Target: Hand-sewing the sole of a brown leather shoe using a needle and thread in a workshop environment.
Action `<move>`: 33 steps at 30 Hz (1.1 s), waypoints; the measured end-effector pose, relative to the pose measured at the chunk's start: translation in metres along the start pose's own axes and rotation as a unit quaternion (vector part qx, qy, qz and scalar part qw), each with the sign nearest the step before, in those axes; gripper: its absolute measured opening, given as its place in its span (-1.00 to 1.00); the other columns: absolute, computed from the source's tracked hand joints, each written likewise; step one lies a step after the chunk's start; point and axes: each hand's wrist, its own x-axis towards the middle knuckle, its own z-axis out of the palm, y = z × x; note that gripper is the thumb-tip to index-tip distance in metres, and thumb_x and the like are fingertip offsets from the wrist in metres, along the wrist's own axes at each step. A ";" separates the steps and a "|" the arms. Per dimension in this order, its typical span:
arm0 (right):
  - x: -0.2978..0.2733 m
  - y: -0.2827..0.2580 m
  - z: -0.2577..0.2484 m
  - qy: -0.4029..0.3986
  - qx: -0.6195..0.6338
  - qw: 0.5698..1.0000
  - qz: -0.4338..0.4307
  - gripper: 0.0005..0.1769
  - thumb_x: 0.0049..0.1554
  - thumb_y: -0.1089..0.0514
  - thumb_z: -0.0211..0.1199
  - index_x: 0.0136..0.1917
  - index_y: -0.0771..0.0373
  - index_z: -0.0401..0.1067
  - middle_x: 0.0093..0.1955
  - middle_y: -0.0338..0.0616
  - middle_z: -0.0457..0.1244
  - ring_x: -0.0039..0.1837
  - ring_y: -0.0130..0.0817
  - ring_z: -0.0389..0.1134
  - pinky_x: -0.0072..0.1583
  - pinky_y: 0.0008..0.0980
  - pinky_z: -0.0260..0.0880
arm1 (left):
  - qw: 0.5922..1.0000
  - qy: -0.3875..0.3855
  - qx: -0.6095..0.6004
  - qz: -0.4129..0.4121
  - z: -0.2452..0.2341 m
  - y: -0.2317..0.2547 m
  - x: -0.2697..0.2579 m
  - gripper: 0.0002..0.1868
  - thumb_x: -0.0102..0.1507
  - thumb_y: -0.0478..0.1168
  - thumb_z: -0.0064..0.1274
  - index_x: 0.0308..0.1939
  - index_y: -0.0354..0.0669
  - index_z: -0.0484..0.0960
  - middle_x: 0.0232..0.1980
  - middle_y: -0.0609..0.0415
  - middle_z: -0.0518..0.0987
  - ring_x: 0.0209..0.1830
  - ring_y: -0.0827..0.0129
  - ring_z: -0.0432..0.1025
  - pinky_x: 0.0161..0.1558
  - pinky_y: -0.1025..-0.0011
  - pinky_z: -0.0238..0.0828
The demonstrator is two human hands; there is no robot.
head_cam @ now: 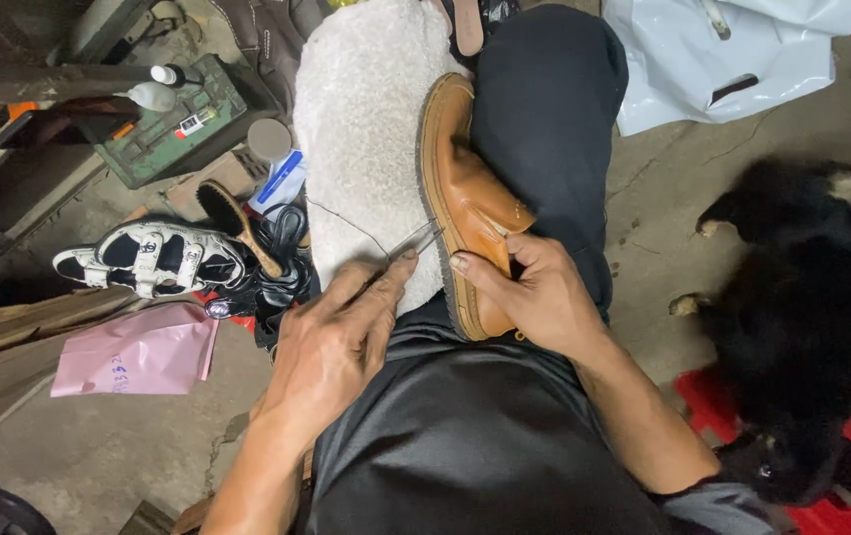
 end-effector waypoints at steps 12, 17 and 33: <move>0.001 0.012 -0.001 -0.019 -0.022 1.000 0.004 -0.68 0.15 0.08 0.42 -0.21 0.43 0.57 -0.36 -0.07 0.35 -0.23 -0.39 0.30 -0.20 -0.30 0.42 | 0.995 -0.050 0.085 0.012 -0.015 -0.001 0.005 -0.67 0.29 -0.31 0.06 0.05 0.14 0.77 -0.17 0.06 0.58 -0.50 0.18 0.56 -0.45 0.23 0.56; -0.001 0.001 0.008 -0.013 -0.024 0.999 -0.021 -0.68 0.16 0.14 0.36 -0.32 0.42 0.54 -0.46 0.00 0.33 -0.33 -0.37 0.29 -0.30 -0.36 0.34 | 0.967 -0.228 0.106 -0.046 -0.026 0.000 0.026 -0.68 0.35 -0.24 -0.08 0.00 0.14 0.78 -0.25 -0.09 0.67 -0.62 0.21 0.58 -0.49 0.19 0.57; 0.023 0.019 0.010 -0.033 -0.157 0.986 -0.043 -0.72 0.17 0.13 0.31 -0.12 0.46 0.61 -0.37 0.08 0.38 -0.26 -0.27 0.39 -0.33 -0.22 0.28 | 0.945 -0.243 0.218 -0.020 0.017 -0.012 0.057 -0.73 0.22 -0.15 -0.03 -0.35 0.03 0.81 -0.55 -0.03 0.65 -0.60 0.15 0.57 -0.47 0.15 0.52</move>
